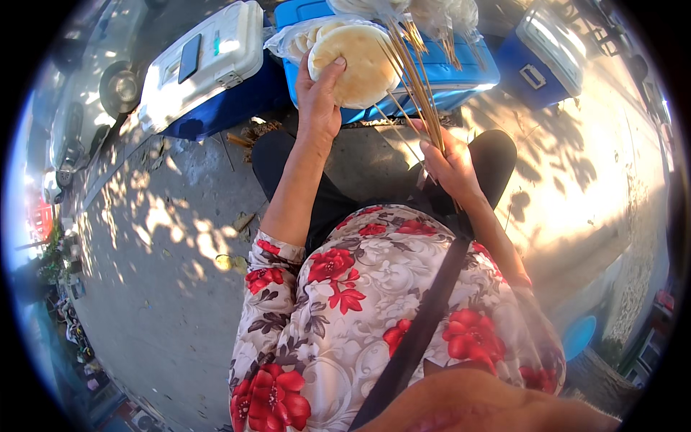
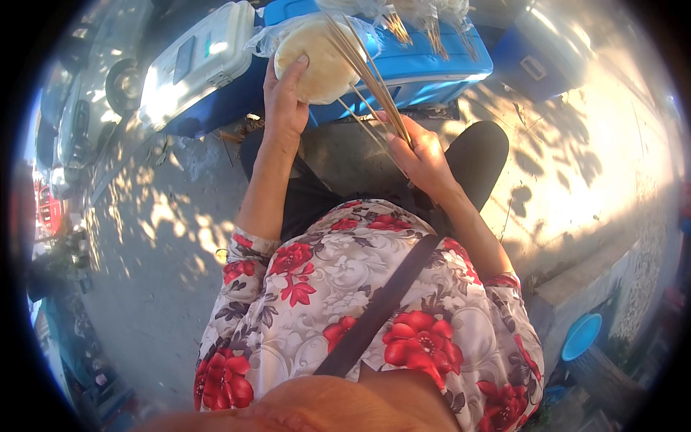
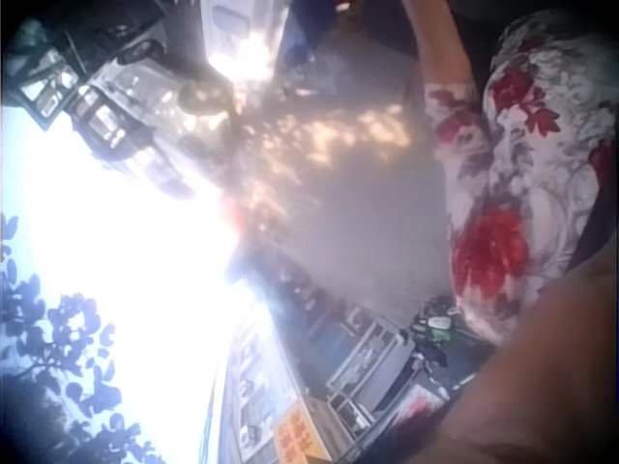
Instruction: The person repeatedly picks up round flatbreads and inserts wooden skewers into them. They then place the assembled items into a plastic bag on a blue cooler. The process is repeated multiple times.
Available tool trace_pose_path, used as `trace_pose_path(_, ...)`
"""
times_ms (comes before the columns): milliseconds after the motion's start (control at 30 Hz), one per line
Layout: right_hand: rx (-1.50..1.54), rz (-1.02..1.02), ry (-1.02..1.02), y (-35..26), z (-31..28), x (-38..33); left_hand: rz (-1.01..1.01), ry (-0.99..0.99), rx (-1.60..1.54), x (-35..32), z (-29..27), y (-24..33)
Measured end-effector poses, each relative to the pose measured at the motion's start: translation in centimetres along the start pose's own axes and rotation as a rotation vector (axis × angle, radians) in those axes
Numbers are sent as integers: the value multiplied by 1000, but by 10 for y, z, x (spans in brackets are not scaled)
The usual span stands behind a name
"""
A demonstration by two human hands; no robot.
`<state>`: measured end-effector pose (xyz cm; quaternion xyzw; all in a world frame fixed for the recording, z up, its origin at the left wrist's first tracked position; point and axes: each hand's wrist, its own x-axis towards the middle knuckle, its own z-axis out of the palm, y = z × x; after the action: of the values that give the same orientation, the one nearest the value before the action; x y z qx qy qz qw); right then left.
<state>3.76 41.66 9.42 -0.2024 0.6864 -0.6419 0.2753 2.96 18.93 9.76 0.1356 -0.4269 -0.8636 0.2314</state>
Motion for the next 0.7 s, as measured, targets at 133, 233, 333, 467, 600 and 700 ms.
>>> trace_pose_path(133, 97, -35, 10, 5, 5, 11, -14, -43, 4, -7, 5, -9)
trace_pose_path(233, 173, -59, -1, 8, 9, 18, -24, -58, 13, -8, 6, -10)
trace_pose_path(333, 181, -91, 32, 12, 12, 25, -52, -54, 28, -12, 7, -12)
trace_pose_path(467, 180, -87, 4, 13, 11, 31, -55, -70, 14, -13, 3, -18)
trace_pose_path(600, -75, -122, 60, 41, 7, 34, -103, 1, 41, -12, -9, -35)
trace_pose_path(700, -341, -9, 87, 52, 0, 30, -118, 60, 37, -10, -21, -48)
